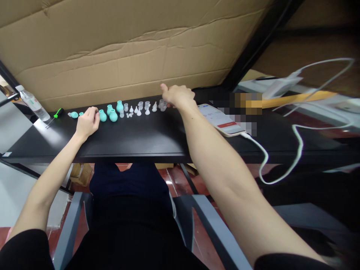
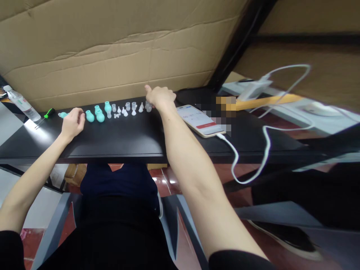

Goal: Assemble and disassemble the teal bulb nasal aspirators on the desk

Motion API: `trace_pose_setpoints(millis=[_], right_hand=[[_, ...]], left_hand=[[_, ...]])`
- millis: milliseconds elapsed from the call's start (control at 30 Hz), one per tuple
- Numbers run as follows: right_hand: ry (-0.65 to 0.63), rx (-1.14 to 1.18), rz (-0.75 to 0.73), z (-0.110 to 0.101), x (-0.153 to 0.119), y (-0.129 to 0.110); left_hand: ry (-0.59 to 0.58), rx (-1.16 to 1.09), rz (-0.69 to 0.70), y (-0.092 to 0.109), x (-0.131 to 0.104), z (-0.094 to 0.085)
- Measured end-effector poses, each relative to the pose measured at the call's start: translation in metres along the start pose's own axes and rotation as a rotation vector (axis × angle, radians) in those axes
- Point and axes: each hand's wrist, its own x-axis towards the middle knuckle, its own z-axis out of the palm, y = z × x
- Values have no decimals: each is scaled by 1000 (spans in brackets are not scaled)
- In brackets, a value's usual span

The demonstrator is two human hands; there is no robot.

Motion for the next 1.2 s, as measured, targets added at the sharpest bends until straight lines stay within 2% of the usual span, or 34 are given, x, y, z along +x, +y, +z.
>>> trace_pose_setpoints(millis=[133, 367, 500, 567, 667, 733, 800, 867, 933, 967, 1000, 1033, 1100, 1200], right_hand=[[-8, -10, 1, -6, -10, -5], [8, 12, 3, -9, -10, -5], [-40, 17, -20, -13, -10, -5], [-44, 16, -21, -15, -13, -6], [-18, 13, -9, -15, -14, -7], [-12, 18, -7, -13, -11, -6], [-19, 26, -16, -10, -7, -5], [-17, 32, -24, -8, -4, -4], [-1, 34, -25, -7, -4, -4], [10, 36, -23, -7, -4, -4], [24, 39, -21, -6, -4, -4], [39, 43, -17, -6, -5, -5], [66, 58, -13, -5, -4, -5], [71, 88, -25, -4, -4, -5]], left_hand=[[86, -85, -4, -9, 9, 1], [-13, -91, -9, -23, 41, 11], [-125, -119, 22, -28, 46, 18], [-141, -151, 35, -33, 48, 16], [-63, -177, 19, -48, 55, 5], [69, -158, -20, -62, 62, -6], [219, -118, -110, -78, 65, -15], [260, -61, -350, -91, 64, -21], [189, 27, -654, -98, 57, -26], [107, 65, -773, -99, 52, -27], [8, 84, -833, -98, 47, -29], [-84, 73, -815, -96, 42, -31], [-163, 1, -602, -89, 35, -36], [-145, -56, -405, -77, 30, -45]])
